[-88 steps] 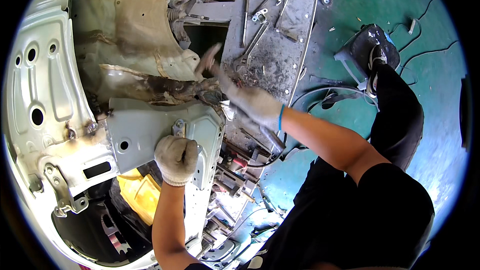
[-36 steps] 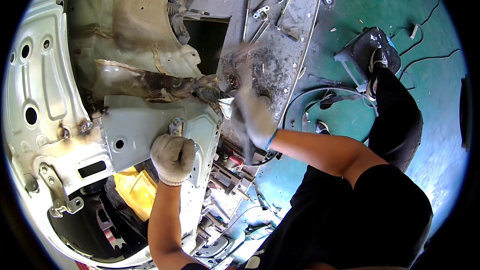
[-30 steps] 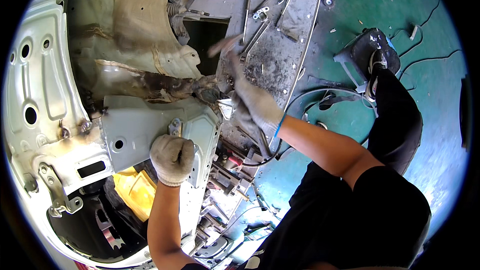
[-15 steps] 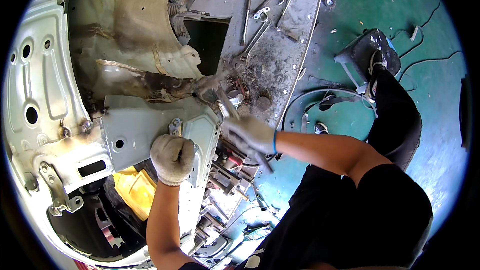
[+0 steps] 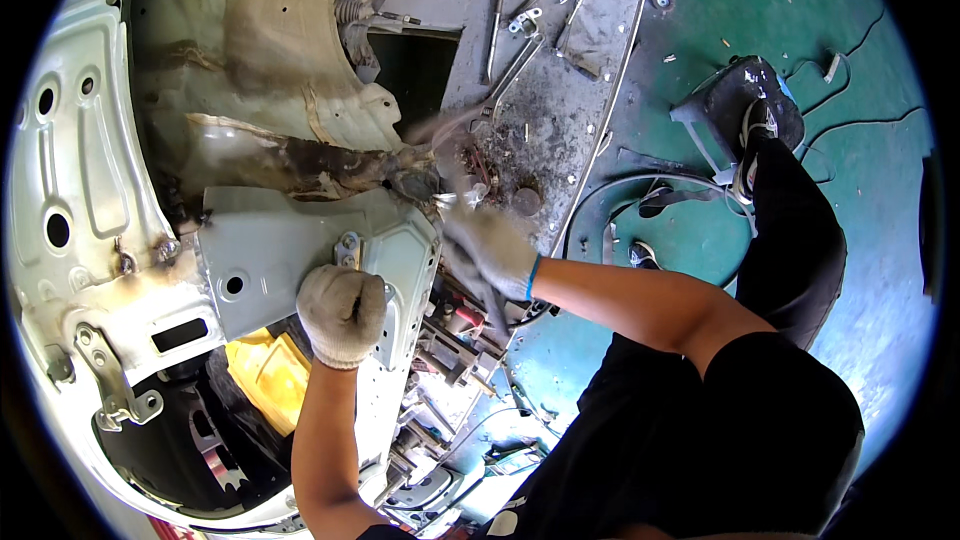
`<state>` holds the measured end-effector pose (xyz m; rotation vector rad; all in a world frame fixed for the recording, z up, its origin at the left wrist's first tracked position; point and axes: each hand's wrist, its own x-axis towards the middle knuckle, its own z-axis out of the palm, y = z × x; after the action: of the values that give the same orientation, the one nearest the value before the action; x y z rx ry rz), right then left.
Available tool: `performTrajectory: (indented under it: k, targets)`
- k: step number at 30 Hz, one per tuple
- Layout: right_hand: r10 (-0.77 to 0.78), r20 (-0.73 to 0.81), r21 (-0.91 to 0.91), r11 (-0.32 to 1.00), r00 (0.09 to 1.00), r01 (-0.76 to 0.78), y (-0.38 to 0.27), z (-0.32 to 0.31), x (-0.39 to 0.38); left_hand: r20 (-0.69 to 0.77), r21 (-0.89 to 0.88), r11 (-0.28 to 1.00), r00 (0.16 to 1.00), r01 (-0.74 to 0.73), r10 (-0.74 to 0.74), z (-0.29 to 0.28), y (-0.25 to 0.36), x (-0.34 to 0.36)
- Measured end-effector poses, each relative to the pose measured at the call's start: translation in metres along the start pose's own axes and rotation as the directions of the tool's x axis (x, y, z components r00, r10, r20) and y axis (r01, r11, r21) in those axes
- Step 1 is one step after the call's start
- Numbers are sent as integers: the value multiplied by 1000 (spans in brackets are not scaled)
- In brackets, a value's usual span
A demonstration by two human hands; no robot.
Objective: The person works on a car's front frame in a workshop, using a hammer to shape and align a metal panel. They repeatedly position the panel, strike it, and adjust its placement while another person briefly assists with tape.
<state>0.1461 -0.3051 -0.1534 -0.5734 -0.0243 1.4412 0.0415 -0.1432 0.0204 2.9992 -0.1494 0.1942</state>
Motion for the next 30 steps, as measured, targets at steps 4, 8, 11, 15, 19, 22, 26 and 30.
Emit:
performTrajectory:
  k: [4, 8, 11, 15, 19, 22, 26, 30]
  targets:
    - [-42, -75, 79, 996, 996, 48, -3, -2, -2, -19, 45, 999, 1000, -10, 11, 2, -2, 1]
    - [6, -42, -36, 999, 999, -8, 4, -12, -4, -12, 31, 999, 1000, -12, 13, 3, -3, 0]
    - [115, -11, -152, 982, 993, -115, 6, -18, -5, -12, 25, 1000, 1000, 1, -1, 2, -2, 1]
    - [-123, -172, -27, 992, 977, 120, 5, -21, -7, -35, 20, 1000, 999, -6, 6, 2, 0, 1]
    - [79, -25, -232, 969, 997, -83, 15, -13, -7, -75, 4, 1000, 997, -27, 28, 4, 0, 2]
    - [-120, -73, -112, 987, 990, 111, 18, -10, 3, -98, 7, 999, 994, -54, 54, 2, -3, 2]
    - [252, 228, -54, 968, 940, -246, 11, -8, 9, -117, -11, 997, 990, -77, 75, 1, -6, -1]
    - [-141, 13, 200, 970, 990, 136, 4, -3, 6, -146, -75, 992, 986, -99, 87, 0, -10, -5]
